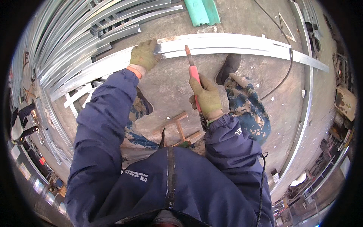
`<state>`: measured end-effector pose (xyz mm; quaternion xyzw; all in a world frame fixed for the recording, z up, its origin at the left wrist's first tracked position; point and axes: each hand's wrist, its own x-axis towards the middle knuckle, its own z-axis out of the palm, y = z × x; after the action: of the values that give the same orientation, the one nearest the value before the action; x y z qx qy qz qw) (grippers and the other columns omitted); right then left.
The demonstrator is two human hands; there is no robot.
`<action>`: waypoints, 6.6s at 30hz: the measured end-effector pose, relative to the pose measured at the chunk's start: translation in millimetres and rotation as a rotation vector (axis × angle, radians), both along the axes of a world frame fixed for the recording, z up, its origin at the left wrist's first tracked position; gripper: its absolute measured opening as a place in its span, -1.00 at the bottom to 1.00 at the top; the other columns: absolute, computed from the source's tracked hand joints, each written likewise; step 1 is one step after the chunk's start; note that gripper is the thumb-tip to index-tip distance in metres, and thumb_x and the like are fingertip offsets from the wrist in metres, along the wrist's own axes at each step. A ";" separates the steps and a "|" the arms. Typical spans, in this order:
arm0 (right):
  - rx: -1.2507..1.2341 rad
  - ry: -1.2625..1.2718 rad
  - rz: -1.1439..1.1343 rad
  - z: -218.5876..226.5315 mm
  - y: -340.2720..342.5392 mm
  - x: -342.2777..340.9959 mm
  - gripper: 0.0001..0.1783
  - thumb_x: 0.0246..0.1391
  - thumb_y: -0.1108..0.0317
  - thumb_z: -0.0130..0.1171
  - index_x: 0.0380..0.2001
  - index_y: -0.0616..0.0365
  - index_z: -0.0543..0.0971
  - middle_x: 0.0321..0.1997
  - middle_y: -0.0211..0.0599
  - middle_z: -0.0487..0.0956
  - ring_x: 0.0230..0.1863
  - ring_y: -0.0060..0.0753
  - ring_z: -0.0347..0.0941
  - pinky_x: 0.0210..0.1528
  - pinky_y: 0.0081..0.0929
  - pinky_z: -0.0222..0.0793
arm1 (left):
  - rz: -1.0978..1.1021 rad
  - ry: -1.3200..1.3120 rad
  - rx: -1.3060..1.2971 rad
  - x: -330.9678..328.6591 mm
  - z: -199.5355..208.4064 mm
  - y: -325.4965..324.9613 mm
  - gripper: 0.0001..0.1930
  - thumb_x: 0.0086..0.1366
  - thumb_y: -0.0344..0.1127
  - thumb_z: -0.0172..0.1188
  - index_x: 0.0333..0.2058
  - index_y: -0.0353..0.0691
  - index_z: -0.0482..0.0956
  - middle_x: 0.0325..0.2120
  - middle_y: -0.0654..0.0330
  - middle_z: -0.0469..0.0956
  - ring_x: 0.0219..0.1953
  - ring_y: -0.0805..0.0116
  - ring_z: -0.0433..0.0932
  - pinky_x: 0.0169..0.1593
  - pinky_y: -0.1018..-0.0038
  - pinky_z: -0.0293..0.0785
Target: The person welds metal frame components using a welding torch, creating bright sparks. They repeatedly position and tack weld metal bars on the floor, then move to a different pile of metal pieces to continue welding.
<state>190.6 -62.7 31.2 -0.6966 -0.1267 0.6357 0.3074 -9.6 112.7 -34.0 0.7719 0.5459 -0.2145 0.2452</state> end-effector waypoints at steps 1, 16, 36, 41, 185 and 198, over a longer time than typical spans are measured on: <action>-0.002 0.000 0.001 -3.8 -0.2 0.8 -0.38 0.34 0.03 0.27 0.32 0.16 0.50 -0.23 -0.42 0.61 -0.57 -0.57 0.51 -0.63 -0.55 0.37 | 0.039 -0.002 -0.125 10.1 19.8 -6.6 -0.28 0.40 0.04 0.24 0.40 -0.18 0.28 0.26 -0.01 0.46 0.34 -0.01 0.41 0.36 0.13 0.35; -0.060 0.058 -0.004 -17.5 9.4 -10.3 -0.53 0.38 0.04 0.25 0.14 0.16 0.62 -0.52 -0.43 0.59 -0.67 -0.56 0.43 -0.71 -0.53 0.27 | 0.431 -0.814 -0.430 34.1 31.5 -131.1 -0.23 0.47 0.18 0.16 0.42 -0.25 0.27 0.16 -0.22 0.55 0.21 -0.08 0.58 0.22 0.20 0.52; -0.016 0.046 0.008 -29.6 7.5 -9.7 -0.49 0.39 0.01 0.23 0.18 0.16 0.61 -0.53 -0.44 0.58 -0.70 -0.58 0.40 -0.72 -0.56 0.27 | 0.397 -0.795 -0.407 38.6 33.6 -123.6 -0.25 0.44 0.21 0.16 0.28 -0.37 0.39 0.12 -0.32 0.54 0.20 -0.23 0.56 0.24 0.12 0.49; -0.007 0.108 -0.004 -38.5 3.4 -7.2 -0.47 0.39 0.00 0.22 0.19 0.17 0.60 -0.52 -0.45 0.58 -0.71 -0.61 0.39 -0.72 -0.58 0.26 | 0.398 -0.787 -0.426 38.7 38.6 -120.3 -0.23 0.44 0.23 0.16 0.29 -0.38 0.37 0.13 -0.32 0.53 0.22 -0.22 0.55 0.26 0.12 0.48; 0.033 0.054 -0.069 -47.2 16.2 -14.1 -0.50 0.37 0.01 0.25 0.14 0.18 0.62 -0.54 -0.39 0.60 -0.75 -0.55 0.41 -0.75 -0.55 0.28 | 0.470 -0.912 -0.378 40.4 22.2 -114.4 -0.30 0.40 0.08 0.28 0.30 -0.33 0.41 0.15 -0.19 0.56 0.23 -0.05 0.55 0.22 0.19 0.51; 0.030 0.021 -0.049 -48.2 15.6 -13.7 -0.46 0.36 -0.03 0.26 0.16 0.18 0.62 -0.54 -0.39 0.59 -0.73 -0.54 0.43 -0.74 -0.55 0.28 | 0.427 -0.770 -0.307 41.2 26.7 -113.5 -0.30 0.40 0.12 0.26 0.27 -0.36 0.44 0.04 -0.25 0.60 0.12 -0.12 0.62 0.15 0.17 0.54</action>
<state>176.9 -47.1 -17.0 -0.6880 -0.1158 0.6335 0.3346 31.6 -0.8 -7.2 0.6206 0.5237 0.0646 0.5799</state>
